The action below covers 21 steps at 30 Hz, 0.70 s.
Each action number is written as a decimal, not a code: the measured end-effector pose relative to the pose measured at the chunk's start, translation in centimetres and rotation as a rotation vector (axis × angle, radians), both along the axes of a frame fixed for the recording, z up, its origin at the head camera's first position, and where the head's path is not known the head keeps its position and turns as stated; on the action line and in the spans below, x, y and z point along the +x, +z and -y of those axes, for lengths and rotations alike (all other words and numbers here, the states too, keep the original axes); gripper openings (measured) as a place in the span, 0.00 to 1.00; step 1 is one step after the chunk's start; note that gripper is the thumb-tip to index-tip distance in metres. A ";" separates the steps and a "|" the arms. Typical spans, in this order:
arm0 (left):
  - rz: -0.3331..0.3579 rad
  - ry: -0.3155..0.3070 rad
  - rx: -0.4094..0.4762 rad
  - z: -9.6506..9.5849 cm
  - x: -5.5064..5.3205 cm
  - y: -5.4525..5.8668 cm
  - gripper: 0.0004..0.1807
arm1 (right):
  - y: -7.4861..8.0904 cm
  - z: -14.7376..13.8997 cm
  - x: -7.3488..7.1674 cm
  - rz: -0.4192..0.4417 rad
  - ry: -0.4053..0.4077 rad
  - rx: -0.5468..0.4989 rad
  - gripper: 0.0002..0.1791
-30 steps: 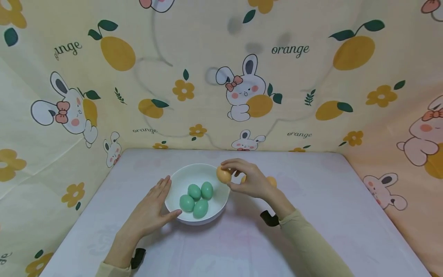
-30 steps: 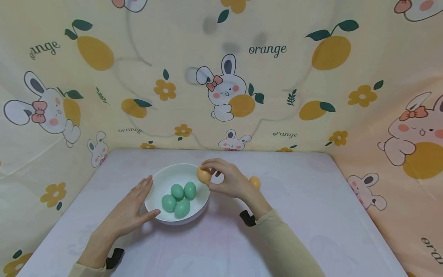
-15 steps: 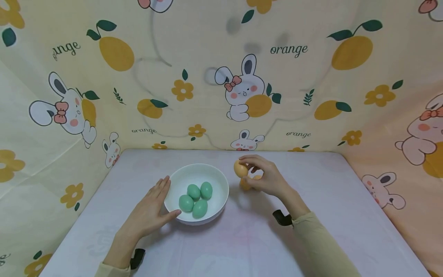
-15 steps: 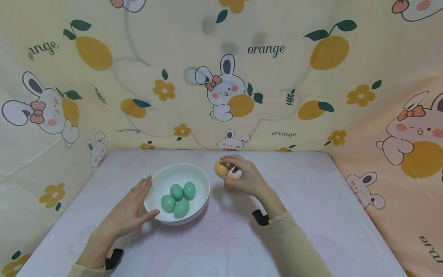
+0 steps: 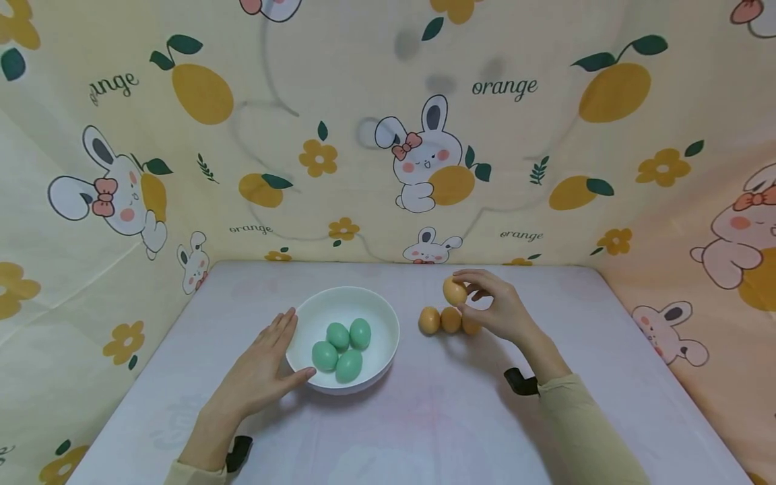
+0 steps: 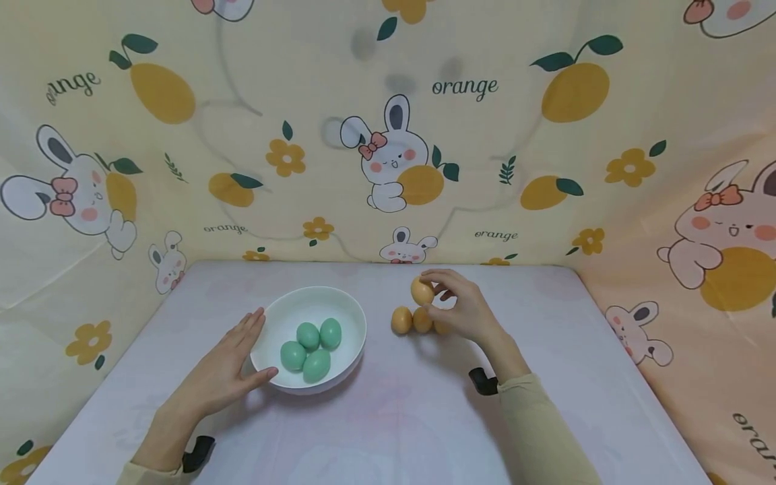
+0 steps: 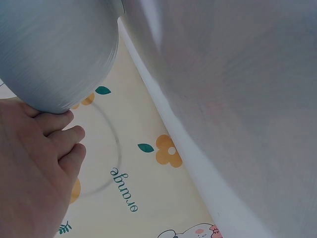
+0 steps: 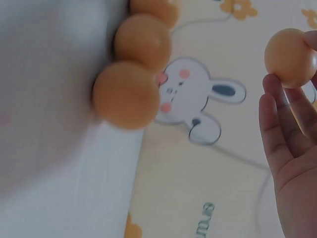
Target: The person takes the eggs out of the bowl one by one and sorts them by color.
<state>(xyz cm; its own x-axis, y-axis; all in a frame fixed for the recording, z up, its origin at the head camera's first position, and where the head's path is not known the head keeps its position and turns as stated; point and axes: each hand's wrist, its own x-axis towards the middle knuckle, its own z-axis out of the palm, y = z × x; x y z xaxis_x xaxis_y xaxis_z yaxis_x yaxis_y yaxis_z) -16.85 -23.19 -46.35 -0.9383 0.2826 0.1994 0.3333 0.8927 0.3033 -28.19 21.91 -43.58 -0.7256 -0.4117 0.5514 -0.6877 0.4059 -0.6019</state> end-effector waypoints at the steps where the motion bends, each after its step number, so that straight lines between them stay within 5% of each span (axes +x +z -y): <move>1: -0.002 -0.002 0.002 0.0 0.0 0.0 0.57 | 0.0 -0.3 -0.1 0.000 -0.013 0.005 0.30; 14: -0.003 -0.003 -0.002 0.0 -0.1 0.0 0.56 | -0.9 -4.7 -0.6 -0.007 -0.117 0.061 0.30; 21: 0.004 -0.002 0.003 0.1 -0.1 0.0 0.57 | -2.0 -6.4 -0.6 0.077 -0.178 0.120 0.27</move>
<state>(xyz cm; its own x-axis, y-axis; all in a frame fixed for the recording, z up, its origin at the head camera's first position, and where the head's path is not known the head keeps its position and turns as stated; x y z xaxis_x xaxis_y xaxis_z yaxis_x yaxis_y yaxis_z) -16.94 -23.26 -46.39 -0.9387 0.2834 0.1962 0.3333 0.8913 0.3073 -28.83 28.31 -45.59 -0.8308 -0.3326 0.4463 -0.5526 0.5888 -0.5899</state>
